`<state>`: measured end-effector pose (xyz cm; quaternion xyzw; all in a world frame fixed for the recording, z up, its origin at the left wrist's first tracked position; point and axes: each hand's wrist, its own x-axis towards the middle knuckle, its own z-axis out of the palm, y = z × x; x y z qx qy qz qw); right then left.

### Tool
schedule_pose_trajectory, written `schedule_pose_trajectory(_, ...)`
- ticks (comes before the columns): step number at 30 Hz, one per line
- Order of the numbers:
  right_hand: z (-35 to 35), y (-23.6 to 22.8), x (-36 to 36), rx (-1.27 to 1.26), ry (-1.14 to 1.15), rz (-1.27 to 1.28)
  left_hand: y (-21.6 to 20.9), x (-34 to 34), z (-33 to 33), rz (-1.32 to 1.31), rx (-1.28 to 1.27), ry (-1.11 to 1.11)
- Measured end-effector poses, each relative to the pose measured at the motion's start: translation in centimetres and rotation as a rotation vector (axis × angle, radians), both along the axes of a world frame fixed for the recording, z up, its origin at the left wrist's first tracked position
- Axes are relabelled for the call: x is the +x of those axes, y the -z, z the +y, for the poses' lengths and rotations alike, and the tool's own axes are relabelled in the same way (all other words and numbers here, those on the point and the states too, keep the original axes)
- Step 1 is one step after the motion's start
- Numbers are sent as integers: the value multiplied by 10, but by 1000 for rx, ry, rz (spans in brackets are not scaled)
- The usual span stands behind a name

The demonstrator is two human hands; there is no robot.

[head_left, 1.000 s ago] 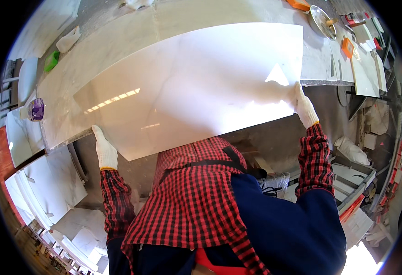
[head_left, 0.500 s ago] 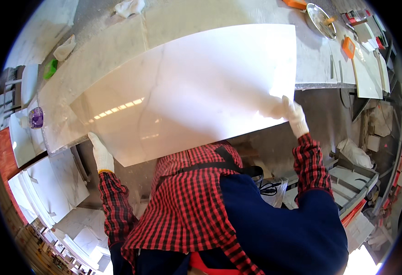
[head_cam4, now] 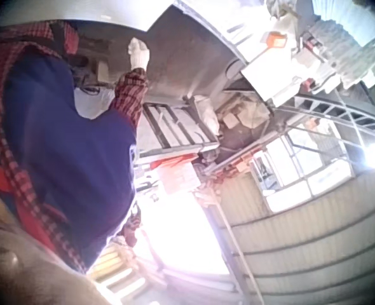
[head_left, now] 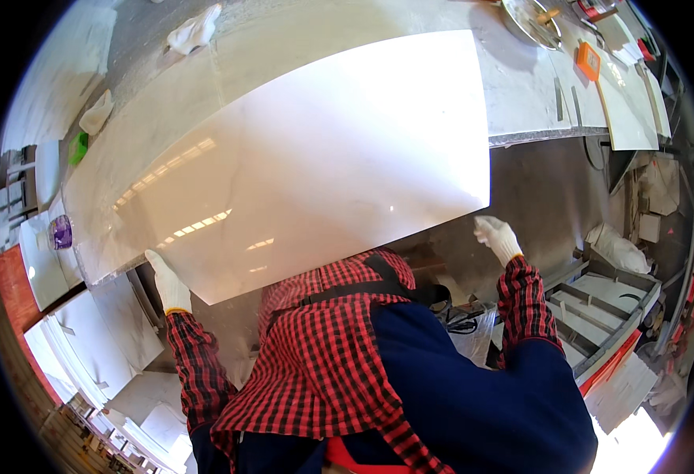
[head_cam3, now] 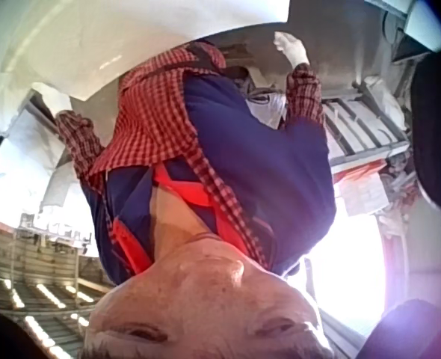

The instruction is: The person uses a metal scraper to smooth the edges of a large white plastic sheet on a workbench. They then apply a liquid from a purple bottle and wipe the surface with a cloth. Finally, the person carries the sheet to a rack and stacks it with other finished sheets.

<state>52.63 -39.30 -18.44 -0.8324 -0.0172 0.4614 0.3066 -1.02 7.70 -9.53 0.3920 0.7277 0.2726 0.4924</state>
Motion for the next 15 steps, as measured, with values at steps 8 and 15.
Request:
schedule_pose_trajectory(8, 50, -26, 14, 47, 190, 141, -10, 22, -3, 100, 72, -3)
schedule_pose_trajectory(15, 111, -64, 45, 574, 297, 176, 30, -37, 7, -241, 52, -46)
